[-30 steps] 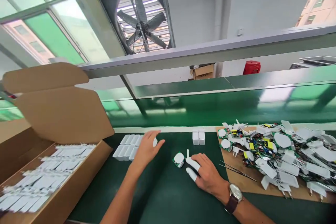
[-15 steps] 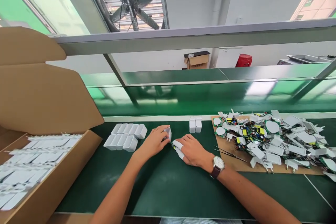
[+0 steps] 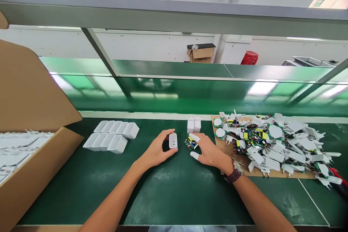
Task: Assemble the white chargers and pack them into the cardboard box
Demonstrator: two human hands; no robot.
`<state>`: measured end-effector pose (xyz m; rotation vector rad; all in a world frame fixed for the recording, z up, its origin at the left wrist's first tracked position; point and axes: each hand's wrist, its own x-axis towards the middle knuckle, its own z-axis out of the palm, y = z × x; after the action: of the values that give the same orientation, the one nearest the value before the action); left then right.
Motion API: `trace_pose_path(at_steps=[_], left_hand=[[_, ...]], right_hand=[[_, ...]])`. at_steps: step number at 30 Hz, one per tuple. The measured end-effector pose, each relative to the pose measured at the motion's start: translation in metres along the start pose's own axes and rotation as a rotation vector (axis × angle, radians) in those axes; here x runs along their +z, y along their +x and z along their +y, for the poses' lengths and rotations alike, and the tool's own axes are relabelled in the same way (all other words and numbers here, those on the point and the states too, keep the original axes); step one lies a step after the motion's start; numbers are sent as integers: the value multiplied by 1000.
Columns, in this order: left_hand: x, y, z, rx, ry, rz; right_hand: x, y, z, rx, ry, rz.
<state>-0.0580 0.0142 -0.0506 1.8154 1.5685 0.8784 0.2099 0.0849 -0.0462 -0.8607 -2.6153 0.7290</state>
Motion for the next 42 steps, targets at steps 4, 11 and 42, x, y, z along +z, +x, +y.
trace_pose_path(at_steps=[4,11,42], left_hand=[[5,-5,-6,-98,-42,14],[6,-5,-10,-80,33,31],[24,-12,-14,103,-73,84]], right_hand=[[-6,-10,4,52,161,29],[-18,-15,2,134,-59,25],[3,-4,-23,-173,64,445]])
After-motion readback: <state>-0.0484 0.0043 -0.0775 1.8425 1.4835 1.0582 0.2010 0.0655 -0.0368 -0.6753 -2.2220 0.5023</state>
